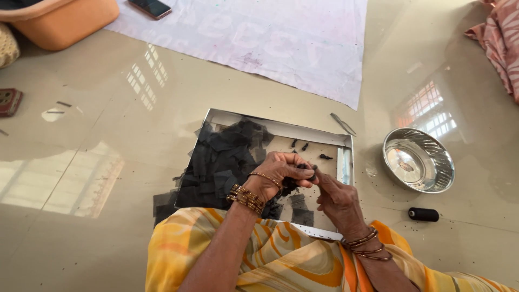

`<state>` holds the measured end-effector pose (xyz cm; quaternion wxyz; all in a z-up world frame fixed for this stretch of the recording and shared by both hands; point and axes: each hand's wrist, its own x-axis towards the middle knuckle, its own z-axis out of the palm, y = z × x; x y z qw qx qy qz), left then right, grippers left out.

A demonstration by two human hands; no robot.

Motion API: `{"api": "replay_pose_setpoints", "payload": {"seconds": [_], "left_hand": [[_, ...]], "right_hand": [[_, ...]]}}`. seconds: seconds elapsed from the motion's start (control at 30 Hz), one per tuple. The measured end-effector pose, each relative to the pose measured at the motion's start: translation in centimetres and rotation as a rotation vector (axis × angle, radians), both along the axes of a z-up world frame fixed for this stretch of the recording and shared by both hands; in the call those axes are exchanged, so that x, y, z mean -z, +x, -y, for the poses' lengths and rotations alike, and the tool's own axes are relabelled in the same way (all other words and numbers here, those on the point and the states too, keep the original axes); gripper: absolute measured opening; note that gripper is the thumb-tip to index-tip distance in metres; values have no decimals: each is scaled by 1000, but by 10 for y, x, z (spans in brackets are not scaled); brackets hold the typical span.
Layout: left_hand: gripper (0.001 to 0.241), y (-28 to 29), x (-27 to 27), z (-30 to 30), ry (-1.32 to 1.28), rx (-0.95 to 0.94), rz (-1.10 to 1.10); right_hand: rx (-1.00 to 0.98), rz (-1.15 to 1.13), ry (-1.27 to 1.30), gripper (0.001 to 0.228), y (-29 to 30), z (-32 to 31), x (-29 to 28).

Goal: The person rolls and secures small strips of black fabric into bundles using a needle and thread.

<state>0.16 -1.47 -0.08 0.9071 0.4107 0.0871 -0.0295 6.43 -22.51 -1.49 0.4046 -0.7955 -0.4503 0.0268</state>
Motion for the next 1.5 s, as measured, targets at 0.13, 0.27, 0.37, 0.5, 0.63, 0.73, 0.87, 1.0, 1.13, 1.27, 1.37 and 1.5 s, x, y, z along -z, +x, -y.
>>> {"api": "replay_pose_setpoints", "payload": {"seconds": [0.13, 0.27, 0.37, 0.5, 0.63, 0.73, 0.87, 1.0, 1.13, 1.27, 1.37, 1.5], "left_hand": [[15, 1, 3, -1, -28, 46, -11], [14, -3, -9, 0, -41, 155, 38], [14, -4, -4, -1, -33, 212, 69], [15, 5, 20, 4, 133, 156, 4], [19, -1, -2, 3, -86, 75, -76], [19, -3, -10, 5, -119, 53, -43], [15, 1, 5, 9, -51, -40, -3], [12, 2, -3, -2, -73, -155, 41], [10, -3, -11, -32, -92, -331, 37], [11, -7, -15, -44, -35, -372, 64], [12, -10, -13, -37, 141, -179, 83], [13, -12, -15, -27, 199, -67, -66]], "right_hand": [[-65, 14, 81, 81, 2, 5, 0], [-128, 58, 132, 85, 2, 11, 2], [-162, -1, 164, 82, -1, 12, -5], [-145, 134, 130, 80, -14, 4, -33], [-37, 93, 152, 76, -17, 4, -29], [-24, 106, 215, 70, -19, 0, -33], [128, -207, 242, 45, -23, 0, -20], [245, -461, 369, 31, -18, 1, -57], [320, -644, 174, 23, 39, 45, -18], [352, -821, 76, 26, 94, 101, 46], [617, -760, 14, 27, 83, 91, -3], [821, 224, -546, 44, 114, 133, 31]]}}
